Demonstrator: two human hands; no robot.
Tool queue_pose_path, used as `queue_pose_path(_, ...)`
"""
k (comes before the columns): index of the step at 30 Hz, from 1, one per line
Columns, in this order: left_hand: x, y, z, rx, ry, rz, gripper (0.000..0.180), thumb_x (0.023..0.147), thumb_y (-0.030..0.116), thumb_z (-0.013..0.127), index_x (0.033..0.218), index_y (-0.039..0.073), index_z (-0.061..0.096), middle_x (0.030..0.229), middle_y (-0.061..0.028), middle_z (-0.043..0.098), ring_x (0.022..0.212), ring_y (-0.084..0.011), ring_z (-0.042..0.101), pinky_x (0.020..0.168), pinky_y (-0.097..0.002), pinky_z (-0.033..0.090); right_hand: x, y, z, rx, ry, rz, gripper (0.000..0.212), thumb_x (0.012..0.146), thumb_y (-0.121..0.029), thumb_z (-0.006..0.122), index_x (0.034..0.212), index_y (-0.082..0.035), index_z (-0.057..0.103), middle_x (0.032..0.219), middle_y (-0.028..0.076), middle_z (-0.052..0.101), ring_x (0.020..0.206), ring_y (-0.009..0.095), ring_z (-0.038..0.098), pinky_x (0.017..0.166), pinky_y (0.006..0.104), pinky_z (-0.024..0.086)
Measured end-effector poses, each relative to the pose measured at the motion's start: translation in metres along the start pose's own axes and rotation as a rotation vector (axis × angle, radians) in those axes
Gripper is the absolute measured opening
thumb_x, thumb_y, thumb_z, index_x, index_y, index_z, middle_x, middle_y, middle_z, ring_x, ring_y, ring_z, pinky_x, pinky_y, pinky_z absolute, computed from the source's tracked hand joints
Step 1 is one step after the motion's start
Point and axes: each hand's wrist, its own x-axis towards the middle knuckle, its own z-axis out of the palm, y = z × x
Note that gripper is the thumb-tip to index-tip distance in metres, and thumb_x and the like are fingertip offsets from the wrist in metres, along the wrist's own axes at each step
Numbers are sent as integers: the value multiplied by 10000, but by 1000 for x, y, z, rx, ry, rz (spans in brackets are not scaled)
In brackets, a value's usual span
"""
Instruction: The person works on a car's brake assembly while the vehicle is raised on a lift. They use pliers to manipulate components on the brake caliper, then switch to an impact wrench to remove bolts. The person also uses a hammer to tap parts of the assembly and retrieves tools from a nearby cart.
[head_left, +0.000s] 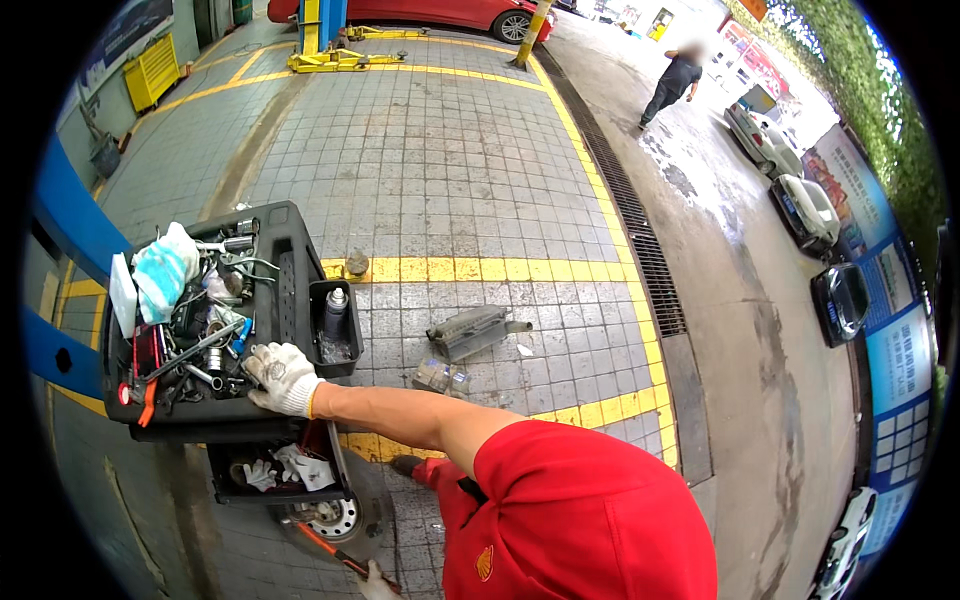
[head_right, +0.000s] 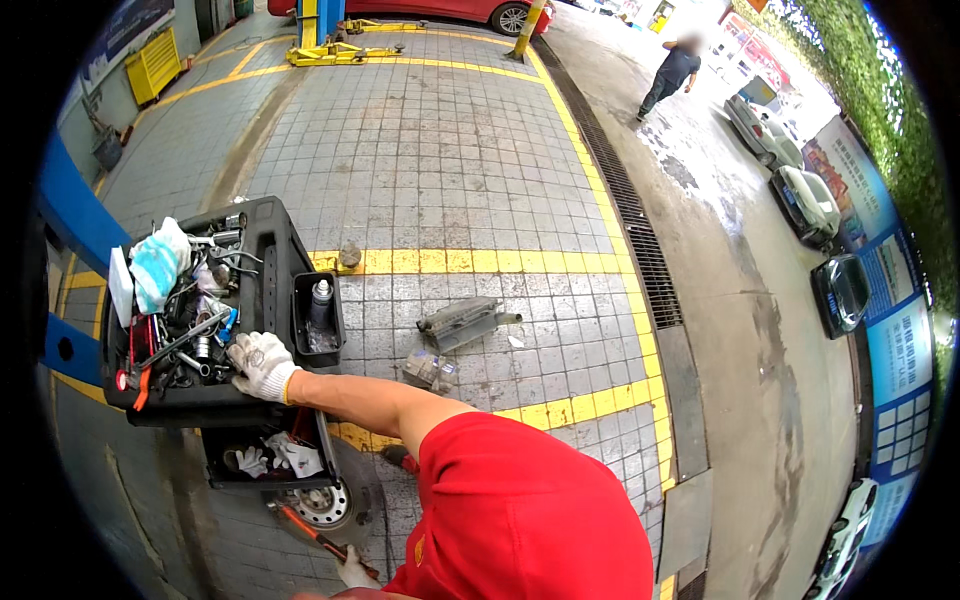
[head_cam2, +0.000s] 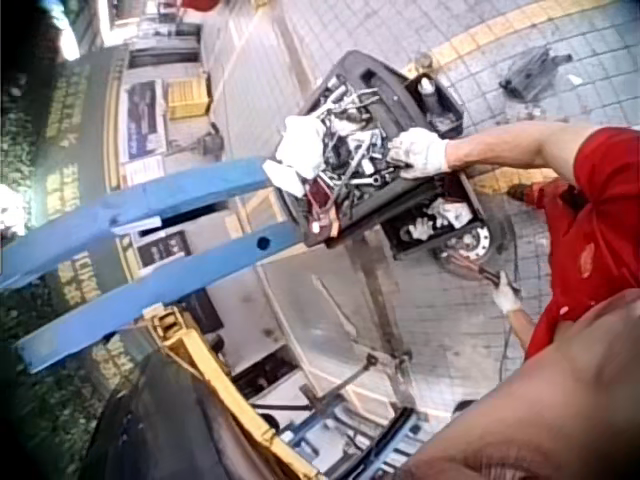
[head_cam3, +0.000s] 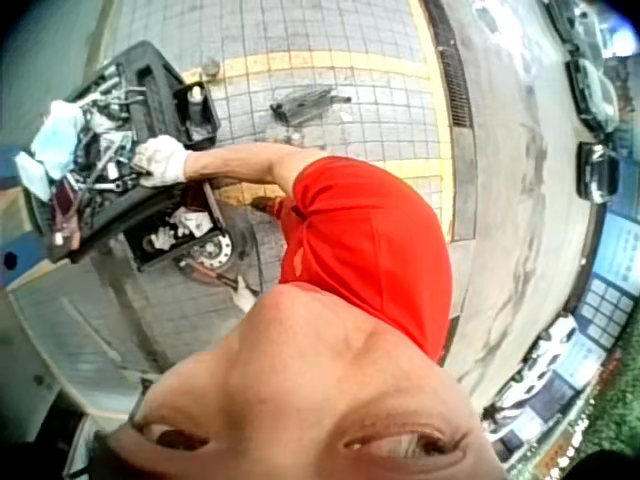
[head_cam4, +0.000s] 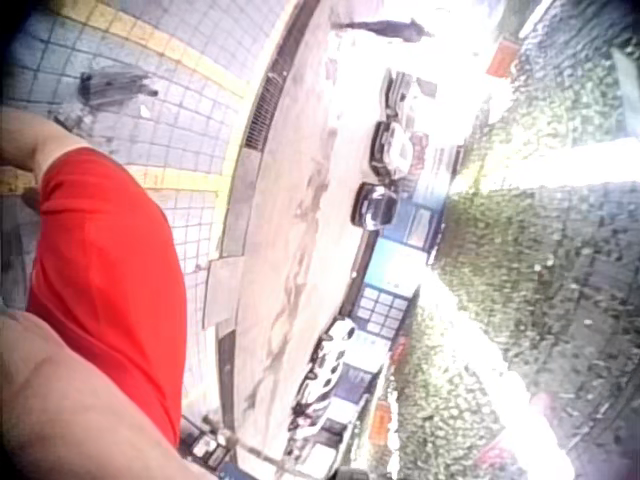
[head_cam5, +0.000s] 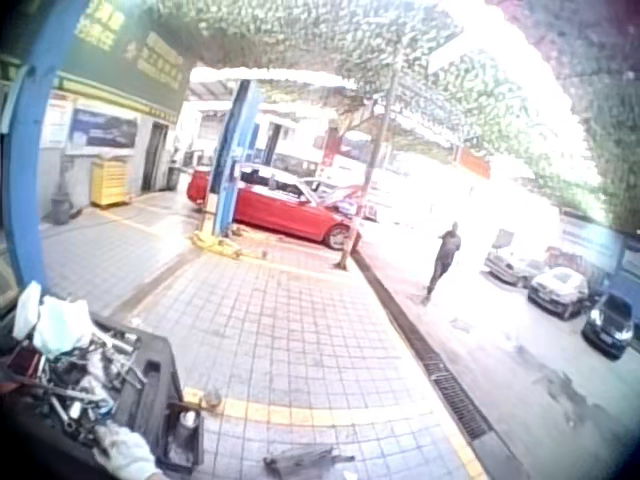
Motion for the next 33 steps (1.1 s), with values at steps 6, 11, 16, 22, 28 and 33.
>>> queue_pose_path(6, -97, 21, 0, -132, 1, 103, 757, 983, 264, 708, 1569, -67, 360, 1502, -251, 529, 1273, -326, 543, 1121, -383, 393, -33, -11, -8, 40, 56, -26, 702, 803, -464, 767, 1320, -16, 608, 1213, 172, 613, 1085, 342, 616, 947, 456, 495)
queue_pose_path(11, -109, -81, -25, -284, 188, 199, 308, 978, 286, 726, 1115, 24, 636, 723, 50, 530, 518, -52, 407, 464, -270, 353, -145, -77, -9, 294, 300, -276, 439, 828, -318, 718, 1119, 7, 672, 1000, 214, 696, 933, 373, 672, 834, 486, 557)
queue_pose_path(16, -184, -147, -30, -388, 375, 364, 252, 949, 181, 744, 1142, 53, 643, 766, 34, 581, 573, -52, 488, 491, -254, 398, -329, -134, 53, 616, -356, -491, 484, 972, -409, 680, 1301, -58, 628, 1143, 203, 690, 1056, 385, 683, 904, 459, 563)
queue_pose_path(22, -345, -208, -12, -490, 545, 300, 322, 954, 233, 742, 1177, 29, 633, 757, 32, 580, 583, -63, 517, 506, -269, 420, -531, -200, 44, 903, -1478, -318, 643, 1010, -524, 614, 1423, -32, 589, 1251, 164, 697, 1209, 246, 651, 1056, 358, 472)
queue_pose_path(28, -433, -325, 44, -245, 806, 70, 426, 900, 240, 739, 1253, 44, 601, 958, -177, 708, 884, -308, 710, 765, -412, 558, -681, -224, 11, 750, -1738, -284, 447, 989, -339, 708, 1300, -21, 660, 1118, 33, 697, 1009, 128, 636, 912, 300, 519)
queue_pose_path(33, -497, -338, 67, -315, 928, -4, 479, 865, 244, 699, 1297, 66, 597, 1109, -231, 710, 1045, -427, 689, 876, -493, 558, -751, -201, 17, 617, -1641, -300, 478, 917, -428, 764, 1134, -19, 644, 956, 66, 678, 877, 177, 644, 802, 326, 534)
